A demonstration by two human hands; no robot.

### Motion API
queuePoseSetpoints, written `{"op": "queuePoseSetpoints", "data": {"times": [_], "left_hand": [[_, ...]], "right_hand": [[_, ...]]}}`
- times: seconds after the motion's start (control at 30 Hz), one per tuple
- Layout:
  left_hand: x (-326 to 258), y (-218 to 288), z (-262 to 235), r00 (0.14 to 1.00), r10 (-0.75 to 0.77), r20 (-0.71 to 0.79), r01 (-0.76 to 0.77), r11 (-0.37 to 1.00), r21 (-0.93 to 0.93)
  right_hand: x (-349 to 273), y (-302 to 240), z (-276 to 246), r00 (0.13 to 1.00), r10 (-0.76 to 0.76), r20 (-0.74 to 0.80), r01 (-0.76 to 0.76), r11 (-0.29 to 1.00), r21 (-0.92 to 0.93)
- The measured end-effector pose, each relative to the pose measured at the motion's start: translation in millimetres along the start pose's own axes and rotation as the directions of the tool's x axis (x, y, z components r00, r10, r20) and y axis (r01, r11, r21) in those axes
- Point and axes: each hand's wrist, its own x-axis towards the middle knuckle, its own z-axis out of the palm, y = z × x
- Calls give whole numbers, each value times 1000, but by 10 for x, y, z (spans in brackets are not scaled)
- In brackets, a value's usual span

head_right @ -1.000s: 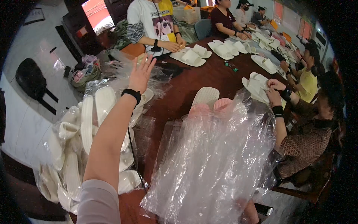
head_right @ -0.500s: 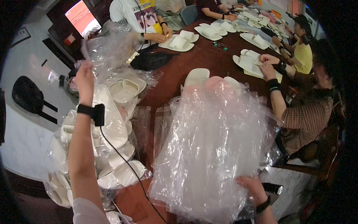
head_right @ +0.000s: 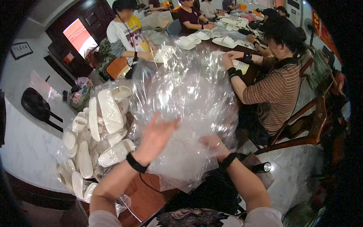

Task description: Packaging white slides into clear plastic bags and trimming loose threads.

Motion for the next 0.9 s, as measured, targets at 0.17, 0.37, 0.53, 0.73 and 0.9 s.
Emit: {"op": "queuePoseSetpoints", "data": {"times": [0.17, 0.37, 0.53, 0.73, 0.9], "left_hand": [[-851, 219, 744, 948, -220, 231, 216, 975, 45], [-909, 267, 811, 721, -184, 668, 200, 978, 54], [-1129, 16, 1125, 708, -187, 681, 177, 980, 85], [-1030, 78, 1214, 782, -165, 601, 245, 968, -53], [-814, -108, 762, 609, -40, 792, 505, 790, -348]], "right_hand": [[-185, 180, -126, 993, 56, 99, -98, 870, 483], [-238, -342, 2, 978, -37, 204, -75, 854, 514], [-134, -429, -66, 923, -74, 378, -165, 811, 561], [86, -416, 140, 995, 92, 49, -100, 978, 185], [389, -158, 15, 970, -88, -227, 84, 996, -30]]}}
